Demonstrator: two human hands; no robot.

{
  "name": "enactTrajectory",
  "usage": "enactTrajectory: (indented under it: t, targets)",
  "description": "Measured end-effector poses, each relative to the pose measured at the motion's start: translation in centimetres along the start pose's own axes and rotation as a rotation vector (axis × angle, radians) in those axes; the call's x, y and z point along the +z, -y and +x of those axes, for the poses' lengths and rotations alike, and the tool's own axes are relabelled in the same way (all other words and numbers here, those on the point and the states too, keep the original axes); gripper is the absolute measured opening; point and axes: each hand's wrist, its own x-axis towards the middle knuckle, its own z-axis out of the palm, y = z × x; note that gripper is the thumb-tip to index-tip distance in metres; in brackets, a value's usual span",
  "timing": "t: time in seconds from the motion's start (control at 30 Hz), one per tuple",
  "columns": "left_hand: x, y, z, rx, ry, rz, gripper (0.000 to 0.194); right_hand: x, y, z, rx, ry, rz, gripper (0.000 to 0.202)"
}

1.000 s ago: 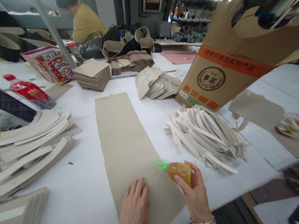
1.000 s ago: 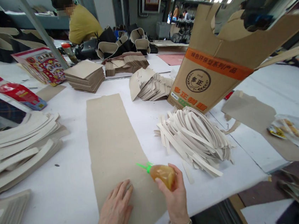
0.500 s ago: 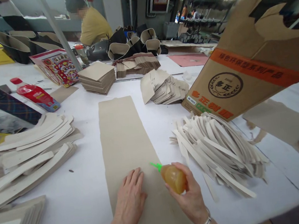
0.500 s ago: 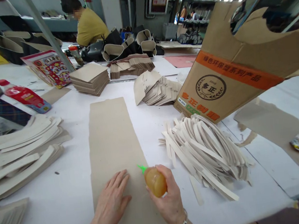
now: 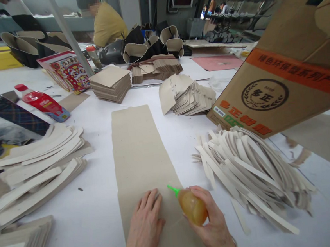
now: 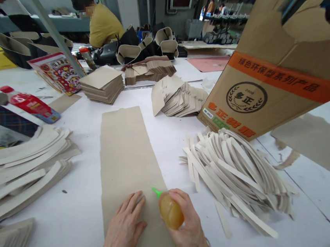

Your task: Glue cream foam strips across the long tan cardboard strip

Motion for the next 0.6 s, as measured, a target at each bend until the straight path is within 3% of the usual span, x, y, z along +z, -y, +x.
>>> enactTrajectory:
  t: [0.1, 0.2, 0.27, 0.37, 0.5, 0.6]
  targets:
    - [-0.2, -0.1, 0.0, -0.008, 0.023, -0.014, 0.062, 1.1, 0.1, 0.9, 0.288, -0.113, 0.171, 0.057]
    - [-0.9, -0.2, 0.5, -0.01, 0.016, -0.032, 0.057, 1.5, 0.1, 2.9, 0.655, -0.289, 0.549, 0.059]
    - [-1.6, -0.1, 1.3, -0.02, -0.009, -0.033, 0.051, 1.4, -0.1, 4.3, 0.75, -0.333, 0.75, 0.057]
    - [-2.9, 0.6, 3.0, -0.051, -0.062, -0.005, 0.052, 1.2, -1.0, 5.7, 0.666, -0.295, 0.609, 0.062]
    - [-3.9, 1.8, 5.2, -0.07, -0.108, 0.021, 0.056, 1.6, -1.7, 6.7, 0.289, -0.126, 0.167, 0.06]
    - [-3.8, 2.4, 6.0, -0.081, -0.096, 0.011, 0.057, 2.2, -1.6, 7.6, 0.002, -0.021, 0.018, 0.058]
